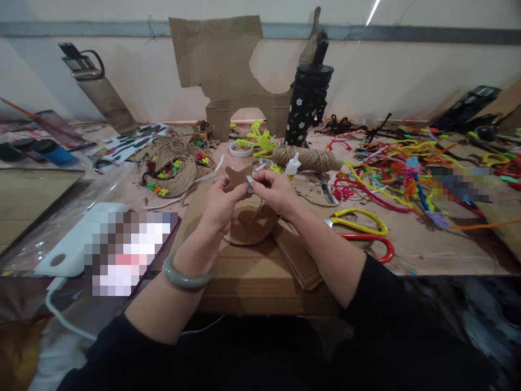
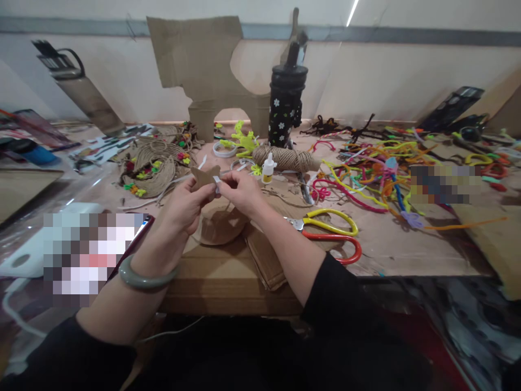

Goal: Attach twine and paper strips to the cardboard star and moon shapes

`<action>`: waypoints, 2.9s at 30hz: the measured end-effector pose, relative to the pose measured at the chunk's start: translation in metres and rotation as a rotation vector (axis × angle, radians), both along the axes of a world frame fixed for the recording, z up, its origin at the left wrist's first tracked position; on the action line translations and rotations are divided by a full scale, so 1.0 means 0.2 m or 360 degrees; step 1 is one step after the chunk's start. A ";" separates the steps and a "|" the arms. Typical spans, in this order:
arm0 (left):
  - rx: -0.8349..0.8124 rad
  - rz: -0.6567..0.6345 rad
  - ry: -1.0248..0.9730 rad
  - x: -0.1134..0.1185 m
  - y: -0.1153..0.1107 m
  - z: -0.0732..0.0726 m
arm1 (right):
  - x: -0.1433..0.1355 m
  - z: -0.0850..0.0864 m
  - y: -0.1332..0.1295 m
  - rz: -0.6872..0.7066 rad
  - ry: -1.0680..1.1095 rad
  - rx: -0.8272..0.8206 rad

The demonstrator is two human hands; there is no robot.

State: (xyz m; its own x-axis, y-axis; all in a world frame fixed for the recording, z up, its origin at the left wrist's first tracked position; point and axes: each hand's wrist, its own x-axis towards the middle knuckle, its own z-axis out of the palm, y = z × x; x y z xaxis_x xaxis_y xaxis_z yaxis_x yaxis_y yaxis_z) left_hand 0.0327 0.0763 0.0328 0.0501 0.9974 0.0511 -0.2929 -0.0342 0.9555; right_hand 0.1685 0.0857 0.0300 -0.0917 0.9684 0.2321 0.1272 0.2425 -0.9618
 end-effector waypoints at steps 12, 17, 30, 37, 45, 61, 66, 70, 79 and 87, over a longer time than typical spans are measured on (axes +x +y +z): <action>-0.0036 -0.0065 -0.0098 0.01 -0.01 0.03 | 0.01 0.02 0.00 0.0051 0.0224 0.0028; -0.0044 -0.0165 0.0027 0.01 -0.02 0.04 | 0.02 0.04 0.00 -0.0019 0.0453 -0.0105; -0.0013 0.0047 -0.0131 0.00 0.03 0.00 | 0.02 0.07 -0.02 0.0102 0.0310 -0.0405; 0.0078 -0.0062 0.0007 0.00 0.01 0.01 | 0.02 0.05 -0.02 0.0223 0.0227 -0.0298; 0.0070 -0.0026 0.0081 -0.01 0.02 0.00 | 0.02 0.05 -0.03 0.0246 0.0046 -0.0151; 0.0093 -0.0095 -0.0041 0.01 0.00 0.04 | 0.02 0.06 -0.03 0.0158 0.0179 -0.0239; 0.0117 -0.0082 0.0044 0.01 0.01 0.02 | 0.01 0.03 -0.03 0.0189 0.0100 -0.0167; 0.0114 -0.0057 0.0053 0.01 0.02 0.01 | 0.00 0.04 -0.04 0.0174 0.0078 -0.0164; 0.0139 -0.0184 0.0101 0.01 -0.01 0.02 | 0.03 0.06 -0.04 0.0253 0.0201 -0.0308; -0.0015 -0.0224 0.0043 -0.01 -0.02 0.05 | 0.04 0.06 -0.03 0.0188 0.0183 -0.0211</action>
